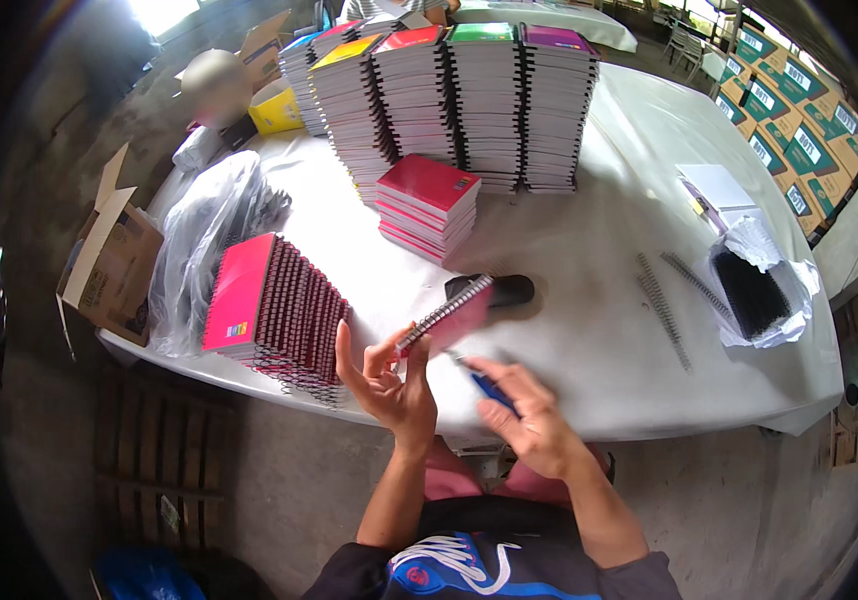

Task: The person picks up a notebook, inserts a spiral wire through the holes by hand, and uses pliers to cut and bend the ends of the wire.

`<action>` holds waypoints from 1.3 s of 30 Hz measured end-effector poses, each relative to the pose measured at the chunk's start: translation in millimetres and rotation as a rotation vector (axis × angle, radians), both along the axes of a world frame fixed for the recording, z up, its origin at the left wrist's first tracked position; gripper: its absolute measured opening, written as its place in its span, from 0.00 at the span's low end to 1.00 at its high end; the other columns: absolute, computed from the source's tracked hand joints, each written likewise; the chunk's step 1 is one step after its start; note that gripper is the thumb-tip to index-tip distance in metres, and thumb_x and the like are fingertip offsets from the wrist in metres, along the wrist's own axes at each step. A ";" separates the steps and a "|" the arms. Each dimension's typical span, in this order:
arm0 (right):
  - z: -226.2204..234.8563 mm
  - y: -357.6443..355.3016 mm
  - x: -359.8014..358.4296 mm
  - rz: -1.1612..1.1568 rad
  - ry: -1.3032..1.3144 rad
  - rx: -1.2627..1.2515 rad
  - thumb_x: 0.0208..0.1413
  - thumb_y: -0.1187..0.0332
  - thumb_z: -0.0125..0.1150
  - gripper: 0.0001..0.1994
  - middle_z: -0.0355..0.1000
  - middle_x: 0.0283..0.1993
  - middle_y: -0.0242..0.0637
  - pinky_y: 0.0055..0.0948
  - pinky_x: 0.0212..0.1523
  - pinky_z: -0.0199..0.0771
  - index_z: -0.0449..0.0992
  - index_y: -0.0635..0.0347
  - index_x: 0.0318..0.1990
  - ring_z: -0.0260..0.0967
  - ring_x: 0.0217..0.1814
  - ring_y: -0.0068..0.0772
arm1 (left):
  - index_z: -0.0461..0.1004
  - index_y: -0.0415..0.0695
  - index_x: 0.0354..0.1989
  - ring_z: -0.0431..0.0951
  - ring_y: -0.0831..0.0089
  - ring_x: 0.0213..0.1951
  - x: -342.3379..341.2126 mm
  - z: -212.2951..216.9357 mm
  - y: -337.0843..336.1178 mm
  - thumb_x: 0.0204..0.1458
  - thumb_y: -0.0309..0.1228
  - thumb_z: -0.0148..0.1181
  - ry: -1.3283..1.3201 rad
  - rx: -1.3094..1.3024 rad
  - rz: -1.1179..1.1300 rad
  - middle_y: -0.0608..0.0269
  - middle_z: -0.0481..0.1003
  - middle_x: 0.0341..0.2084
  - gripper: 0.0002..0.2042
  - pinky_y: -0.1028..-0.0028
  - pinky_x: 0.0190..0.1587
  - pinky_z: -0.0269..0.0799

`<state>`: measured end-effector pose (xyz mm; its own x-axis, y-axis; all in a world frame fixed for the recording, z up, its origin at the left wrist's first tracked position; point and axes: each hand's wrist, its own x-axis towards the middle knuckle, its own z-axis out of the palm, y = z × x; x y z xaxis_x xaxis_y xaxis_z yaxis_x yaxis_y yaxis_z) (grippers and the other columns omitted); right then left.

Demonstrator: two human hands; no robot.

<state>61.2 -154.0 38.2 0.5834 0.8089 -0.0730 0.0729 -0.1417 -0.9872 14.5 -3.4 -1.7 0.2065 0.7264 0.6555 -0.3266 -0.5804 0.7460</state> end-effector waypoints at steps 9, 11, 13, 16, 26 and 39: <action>-33.8 -35.8 51.0 -0.476 -0.810 -0.426 0.56 0.48 0.52 0.28 0.59 0.59 0.49 0.38 0.66 0.48 0.63 0.54 0.59 0.54 0.64 0.47 | 0.54 0.45 0.63 0.68 0.85 0.36 -12.6 27.3 6.4 0.56 0.22 0.53 -0.267 -0.572 -0.419 0.67 0.68 0.39 0.26 0.85 0.41 0.67; -19.4 -6.2 50.7 -0.351 -0.582 0.062 0.55 0.54 0.59 0.28 0.62 0.58 0.48 0.34 0.62 0.56 0.63 0.62 0.58 0.61 0.60 0.37 | 0.54 0.44 0.63 0.68 0.84 0.36 -18.7 38.6 0.4 0.56 0.21 0.53 -0.287 -0.540 -0.429 0.65 0.69 0.40 0.26 0.84 0.41 0.67; -8.8 17.9 43.8 -0.252 -0.150 0.387 0.53 0.63 0.62 0.26 0.66 0.53 0.44 0.30 0.57 0.62 0.64 0.63 0.57 0.65 0.54 0.32 | 0.53 0.43 0.63 0.70 0.81 0.41 -32.7 45.5 1.4 0.55 0.19 0.52 -0.245 -0.452 -0.451 0.61 0.69 0.43 0.27 0.81 0.45 0.68; 23.1 64.3 34.4 -0.183 0.182 0.720 0.49 0.80 0.63 0.24 0.72 0.45 0.39 0.24 0.47 0.70 0.65 0.63 0.55 0.70 0.45 0.24 | 0.51 0.39 0.63 0.71 0.70 0.47 -61.5 70.9 5.7 0.56 0.22 0.51 -0.161 -0.005 -0.271 0.55 0.68 0.46 0.27 0.73 0.50 0.67; 128.0 242.8 45.9 0.228 0.567 0.805 0.56 0.77 0.52 0.16 0.72 0.41 0.40 0.22 0.46 0.71 0.67 0.62 0.53 0.71 0.44 0.26 | 0.54 0.45 0.64 0.56 0.66 0.63 -121.4 81.8 117.1 0.57 0.44 0.52 0.007 -0.145 0.318 0.55 0.59 0.61 0.29 0.61 0.62 0.49; 131.1 299.2 -23.8 1.097 -1.089 0.415 0.53 0.60 0.59 0.24 0.69 0.52 0.45 0.37 0.58 0.62 0.65 0.51 0.58 0.66 0.55 0.40 | 0.46 0.41 0.66 0.56 0.66 0.62 -103.6 51.8 135.2 0.55 0.37 0.58 -0.102 -0.167 -0.035 0.52 0.55 0.62 0.35 0.69 0.63 0.51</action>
